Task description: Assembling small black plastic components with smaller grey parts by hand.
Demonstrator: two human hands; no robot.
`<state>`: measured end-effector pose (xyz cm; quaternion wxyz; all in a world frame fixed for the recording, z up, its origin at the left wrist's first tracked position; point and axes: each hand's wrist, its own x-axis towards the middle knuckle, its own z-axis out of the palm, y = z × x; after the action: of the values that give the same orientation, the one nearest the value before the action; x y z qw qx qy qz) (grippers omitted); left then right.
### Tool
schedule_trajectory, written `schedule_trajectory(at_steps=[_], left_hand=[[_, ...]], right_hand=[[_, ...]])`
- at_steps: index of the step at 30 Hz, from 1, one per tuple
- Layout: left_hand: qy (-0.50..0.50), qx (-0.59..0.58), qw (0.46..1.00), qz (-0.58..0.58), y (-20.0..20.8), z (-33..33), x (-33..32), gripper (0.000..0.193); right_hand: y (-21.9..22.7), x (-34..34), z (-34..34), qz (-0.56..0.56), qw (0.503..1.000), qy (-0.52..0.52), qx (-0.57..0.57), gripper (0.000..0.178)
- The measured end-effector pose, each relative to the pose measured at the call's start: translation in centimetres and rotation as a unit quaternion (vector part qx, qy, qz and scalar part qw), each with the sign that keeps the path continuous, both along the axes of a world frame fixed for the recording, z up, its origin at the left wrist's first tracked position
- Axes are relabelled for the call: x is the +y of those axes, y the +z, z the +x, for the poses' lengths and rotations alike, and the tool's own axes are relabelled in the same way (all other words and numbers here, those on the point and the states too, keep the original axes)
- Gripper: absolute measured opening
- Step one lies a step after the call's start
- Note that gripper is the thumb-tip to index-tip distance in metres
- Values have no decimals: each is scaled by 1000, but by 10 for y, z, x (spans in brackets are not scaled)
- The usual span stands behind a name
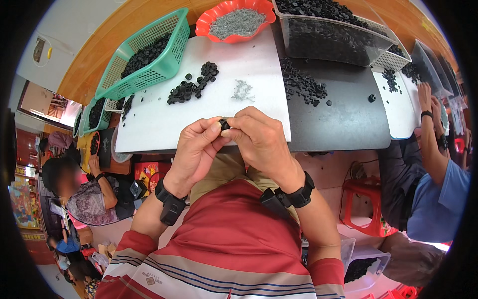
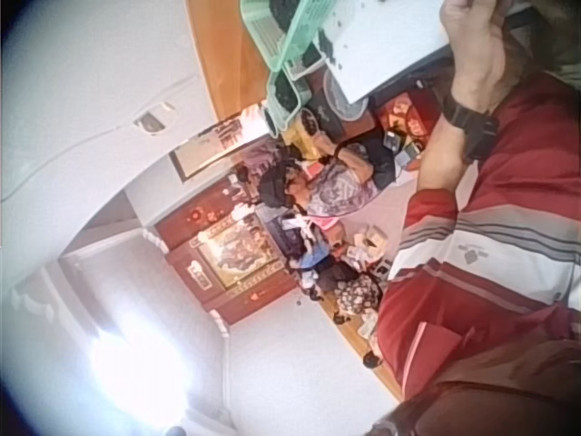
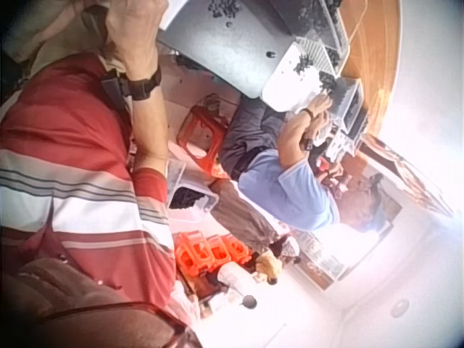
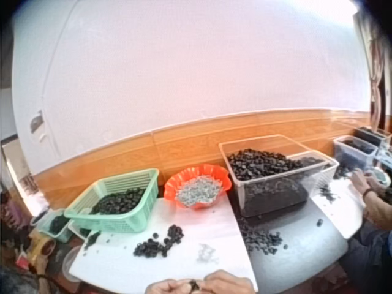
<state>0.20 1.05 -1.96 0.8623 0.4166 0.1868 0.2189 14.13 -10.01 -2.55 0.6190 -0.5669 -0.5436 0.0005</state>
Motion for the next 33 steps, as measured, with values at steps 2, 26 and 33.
schedule_trajectory(at_steps=[2, 26, 33], left_hand=[[-3, -3, 1000, 1, -1, 0, 1, 12], [-7, 13, 998, 62, -4, 1, -4, 16], [3, -9, 999, 46, -6, 1, -6, 17]], right_hand=[[-1, 0, 1, 2, 1000, 3, -1, 18], [-3, -6, 1, -13, 1000, 12, 22, 17], [-6, -5, -7, 20, 999, -33, -2, 20]])
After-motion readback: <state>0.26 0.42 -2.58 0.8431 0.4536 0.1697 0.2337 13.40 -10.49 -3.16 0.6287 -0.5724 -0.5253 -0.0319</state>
